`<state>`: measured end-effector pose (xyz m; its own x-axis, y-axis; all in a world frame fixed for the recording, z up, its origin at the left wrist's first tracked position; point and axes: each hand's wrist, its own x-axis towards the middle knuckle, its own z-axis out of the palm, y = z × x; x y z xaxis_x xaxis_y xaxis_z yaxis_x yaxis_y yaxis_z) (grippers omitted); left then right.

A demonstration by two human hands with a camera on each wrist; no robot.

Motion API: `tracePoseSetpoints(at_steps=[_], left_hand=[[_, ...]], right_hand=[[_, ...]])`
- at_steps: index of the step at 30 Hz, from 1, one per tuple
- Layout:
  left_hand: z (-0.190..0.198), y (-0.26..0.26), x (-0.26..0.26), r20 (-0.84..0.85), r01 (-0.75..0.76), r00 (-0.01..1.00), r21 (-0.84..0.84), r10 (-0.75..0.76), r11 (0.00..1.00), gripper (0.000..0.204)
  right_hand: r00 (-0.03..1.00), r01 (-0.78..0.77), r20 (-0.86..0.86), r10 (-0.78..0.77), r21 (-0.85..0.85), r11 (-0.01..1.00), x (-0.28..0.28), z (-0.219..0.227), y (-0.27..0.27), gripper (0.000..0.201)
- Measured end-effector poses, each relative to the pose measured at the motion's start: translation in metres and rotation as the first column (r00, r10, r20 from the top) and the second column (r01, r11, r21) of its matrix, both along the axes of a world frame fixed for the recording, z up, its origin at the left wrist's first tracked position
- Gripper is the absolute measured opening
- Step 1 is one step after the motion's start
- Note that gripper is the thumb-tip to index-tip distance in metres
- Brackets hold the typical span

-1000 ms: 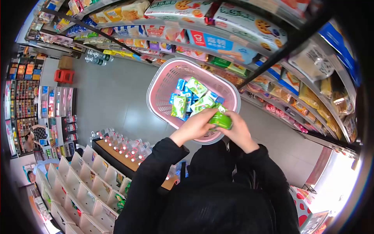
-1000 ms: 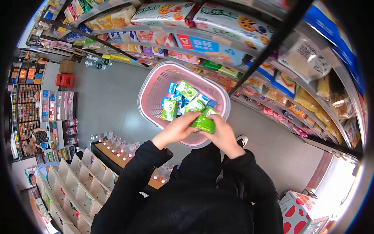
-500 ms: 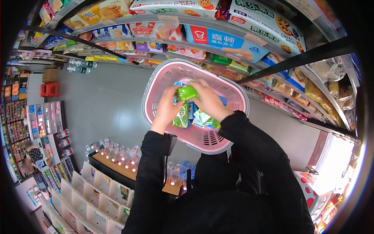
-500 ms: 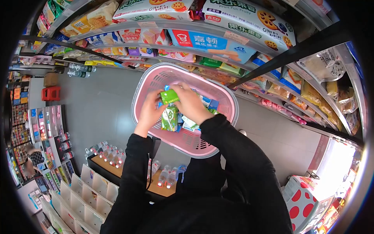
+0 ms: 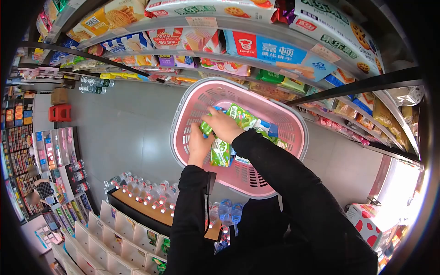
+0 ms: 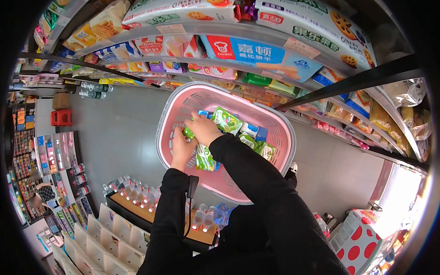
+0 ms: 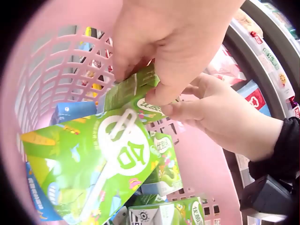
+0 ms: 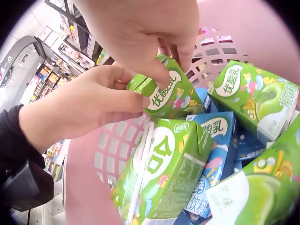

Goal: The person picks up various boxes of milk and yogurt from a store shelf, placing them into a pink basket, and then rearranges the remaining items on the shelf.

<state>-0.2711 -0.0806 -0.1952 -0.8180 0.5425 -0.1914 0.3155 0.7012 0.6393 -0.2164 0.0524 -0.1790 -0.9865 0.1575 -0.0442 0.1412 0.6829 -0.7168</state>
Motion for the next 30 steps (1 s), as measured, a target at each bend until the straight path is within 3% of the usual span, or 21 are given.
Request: tracePoseSetpoints(at_steps=[1, 5, 11, 13, 14, 16, 17, 19, 20, 21, 22, 23, 25, 27, 28, 29, 30], left_hand=[[0.001, 0.0, 0.003, 0.076, -0.043, 0.996, 0.008, 0.042, 0.999, 0.047], [0.008, 0.0, 0.0, 0.068, -0.037, 0.997, 0.011, 0.036, 0.999, 0.048], [0.01, -0.002, -0.007, 0.097, 0.113, 0.99, -0.086, -0.105, 0.99, 0.07], [0.013, -0.004, -0.009, 0.128, 0.196, 0.974, -0.06, -0.187, 0.979, 0.082], [0.011, -0.007, -0.008, 0.033, 0.237, 0.971, -0.089, -0.235, 0.967, 0.086], [0.047, 0.002, 0.002, 0.068, 0.23, 0.973, -0.182, -0.221, 0.956, 0.079], [0.061, 0.006, 0.011, 0.006, 0.23, 0.973, -0.18, -0.232, 0.957, 0.072], [0.11, 0.026, 0.025, -0.018, 0.518, 0.853, -0.086, -0.521, 0.851, 0.064], [0.16, 0.049, 0.043, 0.036, 0.651, 0.759, -0.024, -0.65, 0.758, 0.062], [0.195, 0.069, 0.056, 0.049, 0.781, 0.625, -0.028, -0.779, 0.624, 0.06], [0.22, 0.09, 0.065, 0.052, 0.892, 0.453, -0.022, -0.89, 0.452, 0.058], [0.261, 0.113, 0.084, 0.041, 0.941, 0.338, -0.023, -0.94, 0.337, 0.054], [0.344, 0.154, 0.123, 0.06, 0.974, 0.212, -0.098, -0.975, 0.206, 0.048], [0.403, 0.19, 0.156, -0.121, 0.983, 0.02, -0.181, -0.992, 0.041, 0.044], [0.432, 0.205, 0.177, -0.208, 0.981, -0.016, -0.191, -0.978, 0.025, 0.043], [0.462, 0.222, 0.199, -0.193, 0.983, -0.028, -0.186, -0.981, 0.009, 0.04], [0.483, 0.241, 0.217, -0.311, 0.994, -0.09, -0.089, -0.946, -0.066, 0.038]], right_hand=[[0.999, 0.026, -0.035, -0.025, 0.034, 0.999, 0.002, -0.003, -0.005, 0.027], [0.998, -0.004, -0.068, 0.011, 0.097, 0.995, 0.008, -0.008, -0.007, 0.038], [1.0, 0.006, 0.024, -0.007, 0.031, 1.0, 0.068, 0.028, 0.01, 0.046], [0.999, 0.027, -0.047, -0.025, 0.048, 0.998, 0.103, 0.041, 0.015, 0.047], [1.0, 0.015, -0.001, -0.015, 0.052, 0.999, 0.119, 0.054, 0.019, 0.05], [0.999, 0.023, 0.036, -0.025, 0.032, 0.999, 0.155, 0.066, 0.021, 0.055], [0.999, 0.024, -0.024, -0.023, 0.039, 0.999, 0.172, 0.069, 0.022, 0.056], [0.997, -0.034, 0.064, 0.04, -0.098, 0.995, 0.207, 0.098, 0.035, 0.046], [0.996, -0.031, 0.085, 0.042, -0.12, 0.992, 0.225, 0.116, 0.047, 0.047], [0.994, -0.04, 0.094, 0.046, -0.069, 0.997, 0.248, 0.158, 0.06, 0.047], [0.998, -0.019, 0.062, 0.028, -0.129, 0.991, 0.266, 0.187, 0.074, 0.047], [0.998, -0.03, -0.06, 0.024, -0.097, 0.995, 0.284, 0.201, 0.089, 0.047], [0.991, -0.001, -0.131, -0.003, -0.024, 1.0, 0.323, 0.263, 0.126, 0.046], [0.965, 0.116, -0.255, -0.06, 0.208, 0.971, 0.358, 0.325, 0.16, 0.038], [0.93, 0.197, -0.353, -0.1, 0.25, 0.948, 0.375, 0.363, 0.175, 0.033], [0.899, 0.293, -0.426, -0.104, 0.407, 0.865, 0.391, 0.393, 0.195, 0.033], [0.878, 0.375, -0.468, -0.101, 0.541, 0.752, 0.408, 0.431, 0.207, 0.032]])
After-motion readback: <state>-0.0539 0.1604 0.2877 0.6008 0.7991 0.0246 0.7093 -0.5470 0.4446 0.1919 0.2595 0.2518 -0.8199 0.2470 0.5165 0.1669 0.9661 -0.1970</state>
